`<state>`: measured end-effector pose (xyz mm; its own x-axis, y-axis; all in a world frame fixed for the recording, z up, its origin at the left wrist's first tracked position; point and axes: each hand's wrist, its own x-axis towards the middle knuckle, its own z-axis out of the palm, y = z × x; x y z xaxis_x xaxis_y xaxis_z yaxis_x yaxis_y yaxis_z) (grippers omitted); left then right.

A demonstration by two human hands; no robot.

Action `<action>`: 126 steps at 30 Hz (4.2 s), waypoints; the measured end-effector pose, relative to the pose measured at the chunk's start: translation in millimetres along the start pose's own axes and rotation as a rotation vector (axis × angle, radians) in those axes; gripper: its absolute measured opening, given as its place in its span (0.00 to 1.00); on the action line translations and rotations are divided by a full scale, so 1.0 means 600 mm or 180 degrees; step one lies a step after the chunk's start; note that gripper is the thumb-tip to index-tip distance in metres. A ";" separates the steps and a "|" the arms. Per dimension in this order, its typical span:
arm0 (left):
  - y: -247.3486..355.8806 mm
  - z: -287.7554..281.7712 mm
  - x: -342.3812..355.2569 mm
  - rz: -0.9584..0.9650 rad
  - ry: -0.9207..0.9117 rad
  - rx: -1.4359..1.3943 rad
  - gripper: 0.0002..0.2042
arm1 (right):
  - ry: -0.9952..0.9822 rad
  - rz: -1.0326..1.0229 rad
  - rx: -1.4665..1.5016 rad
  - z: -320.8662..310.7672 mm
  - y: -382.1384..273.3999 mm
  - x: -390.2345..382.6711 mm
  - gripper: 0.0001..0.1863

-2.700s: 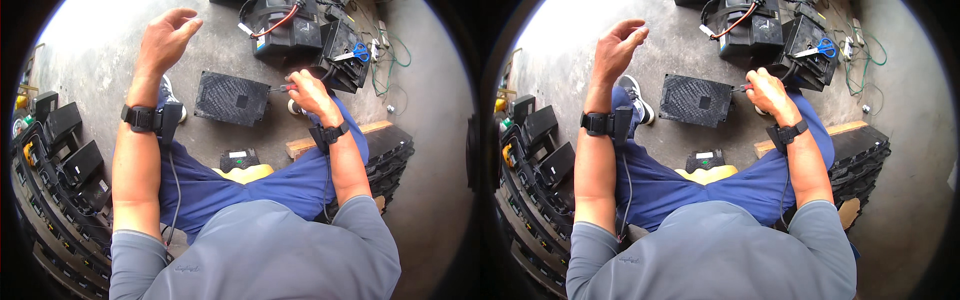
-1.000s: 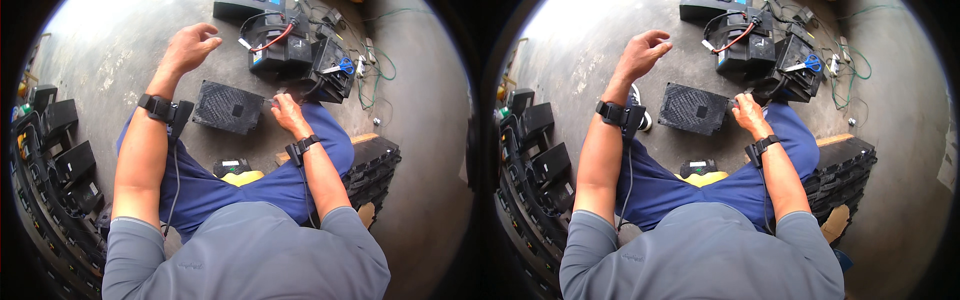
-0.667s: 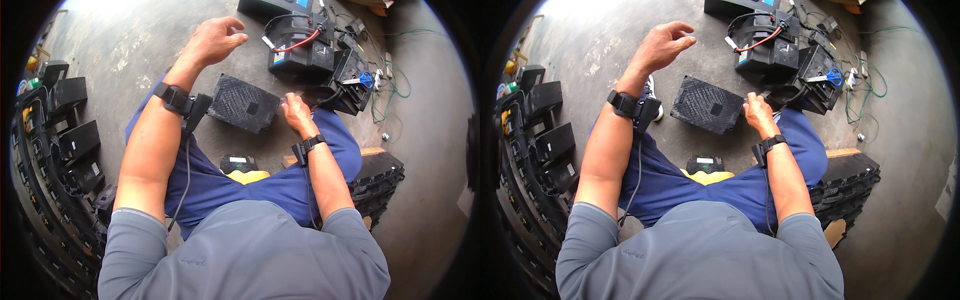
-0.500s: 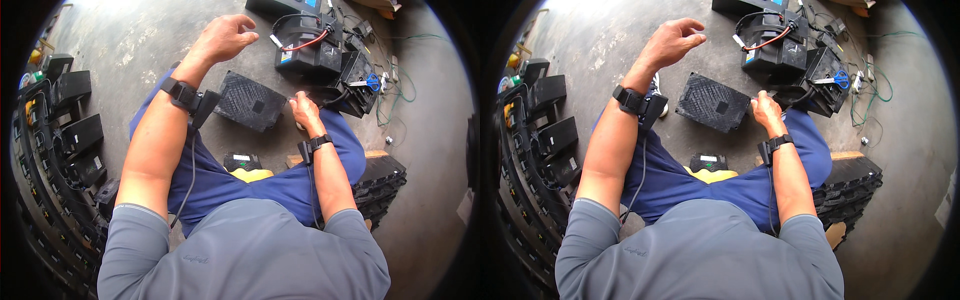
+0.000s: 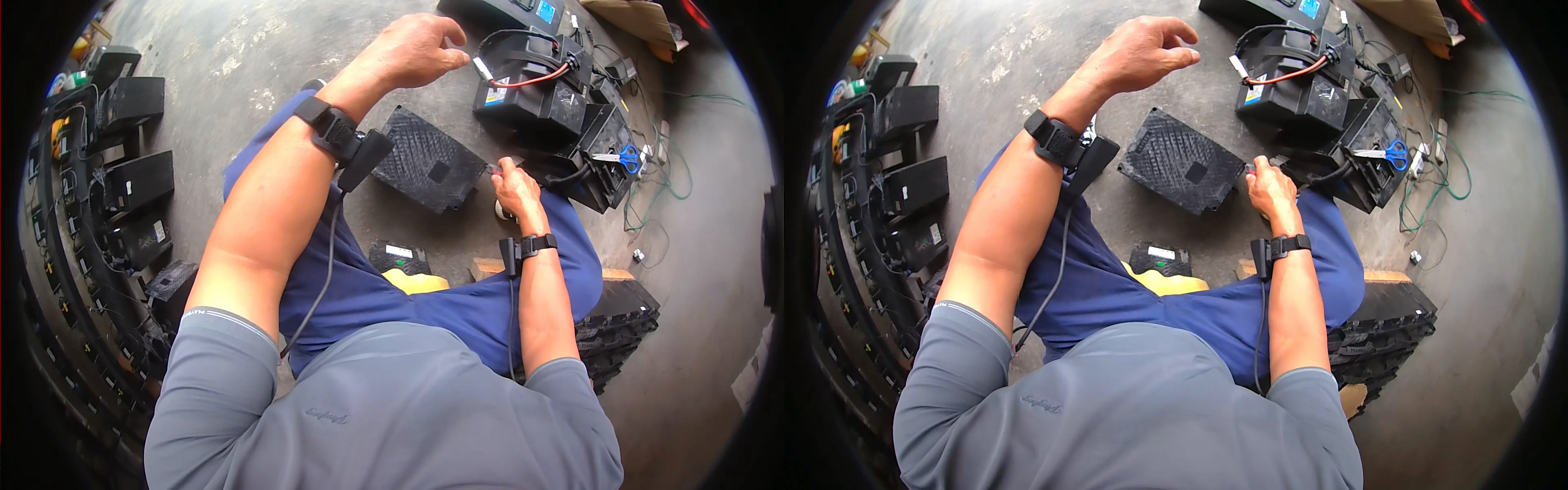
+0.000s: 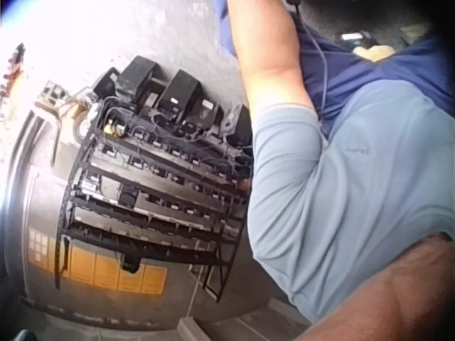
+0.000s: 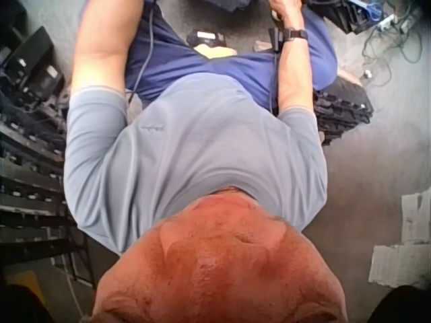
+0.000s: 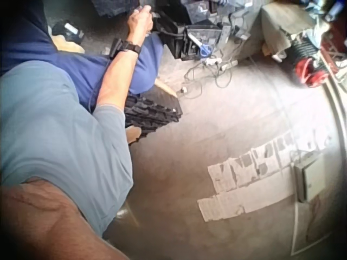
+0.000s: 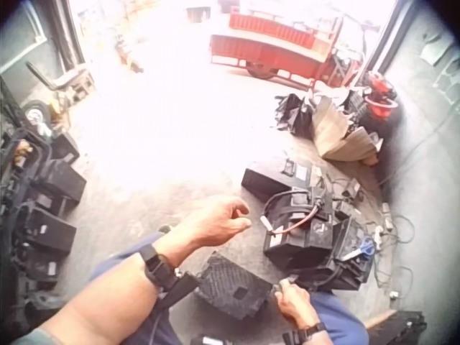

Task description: The person is using a screwdriver to open or secure a small electronic battery enclosure and inspecting internal wires.

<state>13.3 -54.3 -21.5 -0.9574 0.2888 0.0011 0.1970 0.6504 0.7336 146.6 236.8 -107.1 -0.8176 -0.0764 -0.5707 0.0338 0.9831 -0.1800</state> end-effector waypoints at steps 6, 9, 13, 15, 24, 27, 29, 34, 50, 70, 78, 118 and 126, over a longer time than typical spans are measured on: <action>0.008 0.001 0.001 0.0025 -0.0098 0.0042 0.18 | 0.0079 -0.0124 0.0030 -0.006 0.001 -0.006 0.22; 0.004 0.003 0.003 0.0047 -0.0137 -0.0014 0.18 | 0.0356 -0.0316 0.0244 -0.005 -0.003 -0.015 0.22; -0.001 -0.002 0.004 -0.0092 -0.0411 -0.0450 0.19 | 0.0456 -0.0627 0.0171 -0.002 0.006 -0.010 0.21; -0.001 0.000 0.002 -0.0065 -0.0396 -0.0436 0.19 | 0.0551 -0.0604 0.0207 -0.006 0.002 -0.012 0.18; 0.035 -0.018 0.006 -0.0241 -0.0523 -0.0376 0.17 | 0.0363 0.0238 0.0063 -0.019 0.002 0.004 0.18; 0.023 -0.007 0.009 -0.0243 -0.0416 -0.0191 0.17 | 0.0726 -0.0315 0.0637 -0.015 0.004 -0.006 0.22; 0.022 -0.004 0.011 -0.0267 -0.0417 -0.0210 0.17 | 0.0627 -0.0408 0.0548 -0.013 0.010 -0.004 0.22; 0.019 -0.001 0.012 -0.0274 -0.0438 -0.0223 0.17 | 0.0012 0.0414 0.0058 -0.026 -0.002 0.007 0.17; 0.020 -0.001 0.013 -0.0318 -0.0499 -0.0164 0.17 | 0.0214 0.0118 0.0189 -0.024 -0.003 0.000 0.22; 0.027 -0.002 0.013 -0.0344 -0.0505 -0.0140 0.18 | 0.0088 -0.0290 0.0053 0.001 0.024 -0.003 0.22; 0.028 -0.002 0.014 -0.0346 -0.0519 -0.0127 0.18 | 0.0476 -0.0040 0.0269 0.003 0.006 -0.012 0.19; 0.036 -0.008 0.010 -0.0317 -0.0573 -0.0168 0.17 | 0.1068 -0.1003 0.0524 0.049 0.056 0.011 0.17; 0.029 -0.008 0.010 -0.0329 -0.0547 -0.0091 0.18 | 0.1040 -0.0877 0.0131 0.045 0.033 0.002 0.17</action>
<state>10.2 -44.9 -5.3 -0.9216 0.3388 -0.1894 0.0911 0.6632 0.7429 161.7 251.6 -133.1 -0.9382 -0.2719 -0.2141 -0.1939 0.9254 -0.3258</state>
